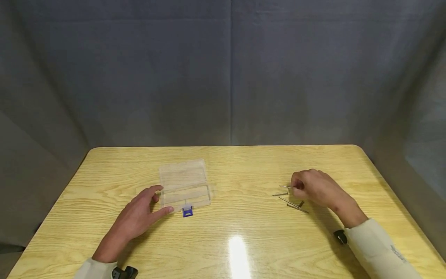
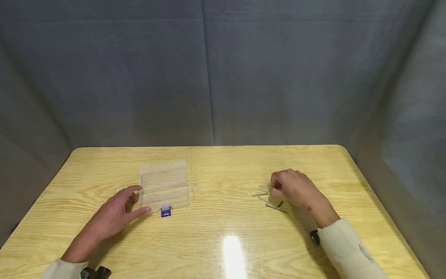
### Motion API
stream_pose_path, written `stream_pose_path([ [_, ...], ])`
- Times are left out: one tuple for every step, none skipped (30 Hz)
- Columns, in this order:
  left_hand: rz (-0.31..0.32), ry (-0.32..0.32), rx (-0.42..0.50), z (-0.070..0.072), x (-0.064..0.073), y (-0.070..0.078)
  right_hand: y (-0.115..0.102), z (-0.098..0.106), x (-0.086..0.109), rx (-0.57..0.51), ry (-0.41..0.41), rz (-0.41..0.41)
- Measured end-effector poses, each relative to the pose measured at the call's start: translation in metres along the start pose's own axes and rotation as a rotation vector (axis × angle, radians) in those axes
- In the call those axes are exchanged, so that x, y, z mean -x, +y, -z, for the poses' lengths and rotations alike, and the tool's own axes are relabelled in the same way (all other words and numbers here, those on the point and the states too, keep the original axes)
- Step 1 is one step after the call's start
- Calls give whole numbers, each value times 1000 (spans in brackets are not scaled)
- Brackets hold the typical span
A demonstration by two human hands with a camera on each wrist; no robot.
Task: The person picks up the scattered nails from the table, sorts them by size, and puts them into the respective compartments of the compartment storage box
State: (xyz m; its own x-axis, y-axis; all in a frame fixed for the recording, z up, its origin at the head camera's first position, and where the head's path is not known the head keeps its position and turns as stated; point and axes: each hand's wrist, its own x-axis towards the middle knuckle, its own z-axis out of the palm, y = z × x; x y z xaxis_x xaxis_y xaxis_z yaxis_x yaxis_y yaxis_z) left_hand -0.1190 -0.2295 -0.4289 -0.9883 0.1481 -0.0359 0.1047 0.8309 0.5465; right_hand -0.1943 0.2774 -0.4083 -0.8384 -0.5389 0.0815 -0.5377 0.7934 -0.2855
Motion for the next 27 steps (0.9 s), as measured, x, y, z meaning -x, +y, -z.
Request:
stream_pose_path([
  [0, 1, -2, 0, 0, 0, -2, 1, -1, 5, 3, -1],
  [-1, 3, -4, 1, 0, 0, -4, 1, -2, 7, 4, -2],
  [-5, 4, -3, 1, 0, 0, -5, 2, -2, 12, 4, -3],
  [-9, 4, -3, 1, 0, 0, -7, 3, -3, 17, 4, -2],
  [-12, 5, -1, 0, 0, 0, -9, 3, -3, 20, 4, -1],
  [-16, 6, 0, 0, 0, 0, -12, 3, -3, 23, 4, 2],
  [-19, 6, 1, 0, 0, -1, -14, 3, -4, 24, 5, 6],
  [-20, 7, 0, 0, 0, -1, -17, 4, -5, 25, 8, 11],
  [-20, 6, 0, 0, 0, -1, -19, 3, -6, 27, 13, 19],
  [-18, 6, -1, 0, 0, -1, -22, 3, -7, 28, 17, 26],
  [-16, 6, -3, 0, 0, -1, -25, 3, -8, 27, 21, 31],
  [-13, 5, -4, 0, 0, -1, -27, 3, -9, 27, 23, 37],
  [-10, 4, -3, 0, 0, -1, -30, 3, -10, 26, 22, 40],
  [-8, 4, -3, 0, 1, -1, -33, 3, -11, 24, 18, 43],
  [-8, 4, -2, -1, 1, 0, -35, 4, -11, 24, 13, 45],
  [-9, 4, -1, -1, 1, 0, -38, 4, -12, 25, 8, 46],
  [-10, 5, 1, -1, 1, 0, -40, 4, -12, 24, 1, 48],
  [-13, 7, 3, -1, 0, 0, -42, 4, -12, 26, -3, 51],
  [-17, 9, 4, -1, 0, 0, -44, 4, -13, 28, -5, 56],
  [-21, 12, 4, -1, 0, 0, -47, 3, -13, 27, -3, 65],
  [-24, 15, 5, -1, 0, 0, -49, 3, -13, 27, 1, 72],
  [-26, 16, 4, -1, 0, 0, -51, 2, -14, 29, 8, 80],
  [-27, 18, 0, -1, 0, 0, -53, 1, -15, 26, 14, 91],
  [-26, 19, -5, -1, 0, 0, -56, 0, -15, 24, 19, 102],
  [-26, 19, -11, 0, 0, 0, -58, -1, -16, 23, 23, 116],
  [-25, 19, -17, 0, 0, 1, -61, -3, -18, 23, 26, 131],
  [-24, 19, -23, 0, 0, 1, -64, -4, -19, 27, 29, 144],
])
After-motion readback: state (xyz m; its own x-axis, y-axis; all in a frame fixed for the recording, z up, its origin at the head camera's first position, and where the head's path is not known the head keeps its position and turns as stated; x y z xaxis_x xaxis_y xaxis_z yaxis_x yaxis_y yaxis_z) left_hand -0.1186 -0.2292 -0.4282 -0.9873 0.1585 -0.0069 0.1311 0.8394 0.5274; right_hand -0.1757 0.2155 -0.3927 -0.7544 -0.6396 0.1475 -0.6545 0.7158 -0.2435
